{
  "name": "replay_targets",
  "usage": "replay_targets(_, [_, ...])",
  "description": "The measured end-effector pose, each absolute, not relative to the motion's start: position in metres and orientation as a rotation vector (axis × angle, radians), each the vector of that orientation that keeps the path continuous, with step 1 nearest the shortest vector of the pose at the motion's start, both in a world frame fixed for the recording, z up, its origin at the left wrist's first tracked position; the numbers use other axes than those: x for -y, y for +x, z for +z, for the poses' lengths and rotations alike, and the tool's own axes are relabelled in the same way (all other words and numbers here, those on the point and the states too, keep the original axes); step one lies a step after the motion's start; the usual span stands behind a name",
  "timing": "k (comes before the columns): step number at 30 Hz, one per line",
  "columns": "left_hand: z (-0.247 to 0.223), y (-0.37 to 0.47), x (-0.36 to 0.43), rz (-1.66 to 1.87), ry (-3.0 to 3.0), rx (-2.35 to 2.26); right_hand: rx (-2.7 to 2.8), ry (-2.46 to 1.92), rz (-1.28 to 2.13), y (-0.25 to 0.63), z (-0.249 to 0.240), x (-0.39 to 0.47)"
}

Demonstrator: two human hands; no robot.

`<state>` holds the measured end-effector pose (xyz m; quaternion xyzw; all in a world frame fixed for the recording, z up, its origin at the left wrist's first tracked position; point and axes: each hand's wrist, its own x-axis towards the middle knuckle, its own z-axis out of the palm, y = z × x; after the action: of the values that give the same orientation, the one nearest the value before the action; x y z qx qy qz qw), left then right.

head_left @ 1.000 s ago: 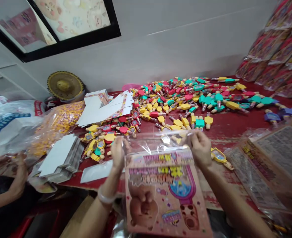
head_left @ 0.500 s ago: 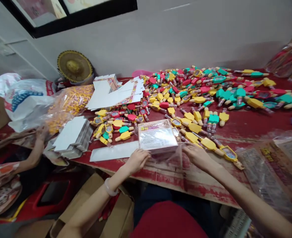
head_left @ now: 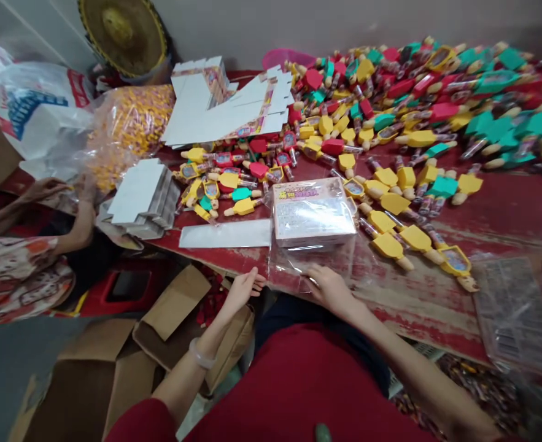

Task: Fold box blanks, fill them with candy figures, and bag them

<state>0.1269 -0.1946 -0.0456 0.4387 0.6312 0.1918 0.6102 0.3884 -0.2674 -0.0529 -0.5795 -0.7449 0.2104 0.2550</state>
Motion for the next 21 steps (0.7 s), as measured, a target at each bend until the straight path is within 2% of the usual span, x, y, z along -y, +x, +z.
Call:
replay_targets(5, [-0.043,0.133,0.199,0.368,1.023,-1.388,2.117,-1.459,0.563,0.322,-0.073,0.247])
replay_targets(15, [-0.048,0.15,0.197,0.381,1.142,-1.342,2.214,-1.323,0.19,0.305,-0.077,0.25])
replay_targets(18, [-0.055,0.153,0.197,0.388,1.149,-1.375,2.248,-1.253,0.151,0.319,-0.072,0.265])
replay_targets(21, [-0.06,0.146,0.195,0.378,1.192,-1.417,2.293,-1.281,0.174,0.374,-0.075,0.325])
